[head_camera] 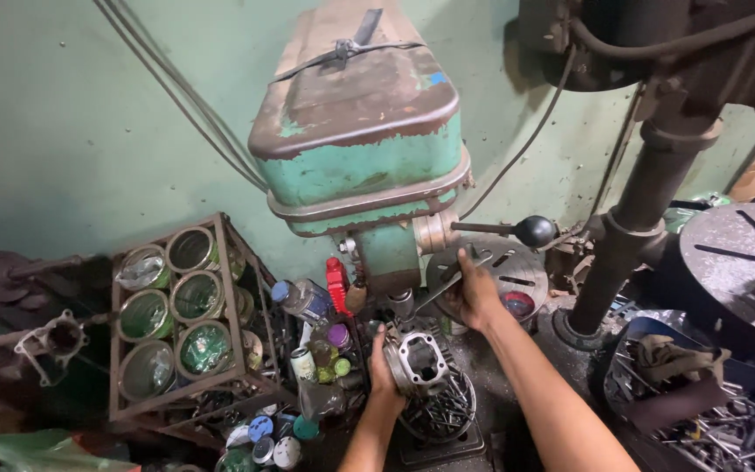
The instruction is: The person is using a drill press to work on a motorcycle engine part.
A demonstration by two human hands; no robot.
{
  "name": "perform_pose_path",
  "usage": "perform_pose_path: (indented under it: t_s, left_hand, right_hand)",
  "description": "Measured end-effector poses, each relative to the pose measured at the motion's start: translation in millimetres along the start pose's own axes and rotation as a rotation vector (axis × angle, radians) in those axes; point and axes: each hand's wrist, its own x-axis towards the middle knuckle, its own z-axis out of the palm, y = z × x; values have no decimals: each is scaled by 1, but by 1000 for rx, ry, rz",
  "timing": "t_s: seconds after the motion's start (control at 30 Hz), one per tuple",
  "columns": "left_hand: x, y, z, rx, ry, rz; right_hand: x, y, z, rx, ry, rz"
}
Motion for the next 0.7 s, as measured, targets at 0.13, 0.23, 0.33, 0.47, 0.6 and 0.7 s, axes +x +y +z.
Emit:
perform_pose_path:
  t_s: [0.13,0.23,0.33,0.47,0.6,0.7]
  left_hand:
    - [6,0,-3,26,48,-15]
    - [6,-1,-2,3,-18,-28]
    - [8,-8,-2,-33,-93,57]
    - [0,-6,5,-125,-80,31]
    - [-19,0,10,-16,-225,141]
    - [5,-6,-1,-95,-31,23]
  right_hand:
    - [-12,-1,-2,-9,24,-63]
    - [-8,10,-10,62,52,-59]
    - [-6,13,-10,102,50,-75]
    - [-14,7,-2,38,35,-114]
    - [-10,8,-8,14,-20,-142]
    - [-10,-1,1,-37,13,-65]
